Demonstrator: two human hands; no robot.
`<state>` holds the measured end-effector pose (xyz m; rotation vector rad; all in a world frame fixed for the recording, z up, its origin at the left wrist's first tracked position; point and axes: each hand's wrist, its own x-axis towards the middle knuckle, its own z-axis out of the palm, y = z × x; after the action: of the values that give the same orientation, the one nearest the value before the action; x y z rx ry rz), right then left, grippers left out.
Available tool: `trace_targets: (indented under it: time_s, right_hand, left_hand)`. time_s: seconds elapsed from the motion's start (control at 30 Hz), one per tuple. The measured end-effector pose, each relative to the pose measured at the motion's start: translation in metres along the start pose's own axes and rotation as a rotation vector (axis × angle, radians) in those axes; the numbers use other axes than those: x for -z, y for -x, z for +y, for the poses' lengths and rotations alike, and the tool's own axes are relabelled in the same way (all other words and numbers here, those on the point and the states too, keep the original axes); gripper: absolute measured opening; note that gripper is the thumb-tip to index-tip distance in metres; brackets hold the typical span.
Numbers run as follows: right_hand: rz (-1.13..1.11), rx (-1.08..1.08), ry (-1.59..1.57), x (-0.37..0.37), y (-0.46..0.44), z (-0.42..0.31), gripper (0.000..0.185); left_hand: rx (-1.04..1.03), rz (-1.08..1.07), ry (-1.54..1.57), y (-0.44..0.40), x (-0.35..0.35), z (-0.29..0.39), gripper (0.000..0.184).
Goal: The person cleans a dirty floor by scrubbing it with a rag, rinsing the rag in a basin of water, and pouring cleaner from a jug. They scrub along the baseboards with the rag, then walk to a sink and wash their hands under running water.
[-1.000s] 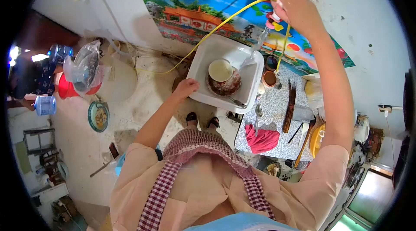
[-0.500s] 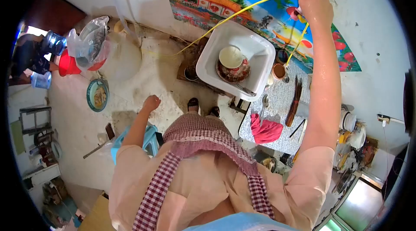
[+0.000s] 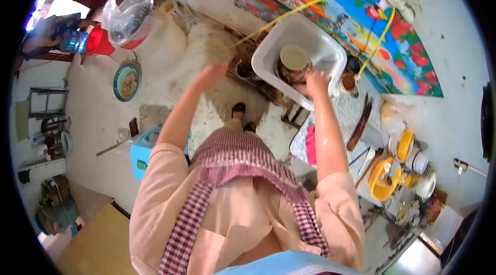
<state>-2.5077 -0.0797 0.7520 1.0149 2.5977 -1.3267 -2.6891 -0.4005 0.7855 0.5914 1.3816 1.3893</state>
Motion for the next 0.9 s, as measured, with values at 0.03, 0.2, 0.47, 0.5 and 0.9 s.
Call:
trace_targets:
  time_s: [0.03,0.2,0.47,0.5,0.9]
  right_hand:
    - [-0.011,-0.008,-0.026,-0.01,0.011,-0.001,0.039]
    - [-0.325,-0.059,-0.759,-0.03,0.11,-0.034,0.039]
    - [0.119,-0.104,0.214,-0.154,0.226,0.047,0.024]
    - [0.257,-0.299,-0.014,-0.163,0.234,0.053,0.022]
    - [0.497,-0.331,0.118,-0.129,0.262,0.058,0.057]
  left_hand:
    - [0.016,0.084,-0.243,-0.007,0.024,-0.017,0.043]
    - [0.432,0.524,-0.248,0.062,0.081,-0.114,0.053]
    - [0.693,0.302,-1.217,0.246,0.15,-0.296,0.055]
    - [0.734,0.312,-1.125,0.251,0.16,-0.287,0.052]
    - [0.326,0.261,-1.025,0.087,0.2,-0.18,0.043]
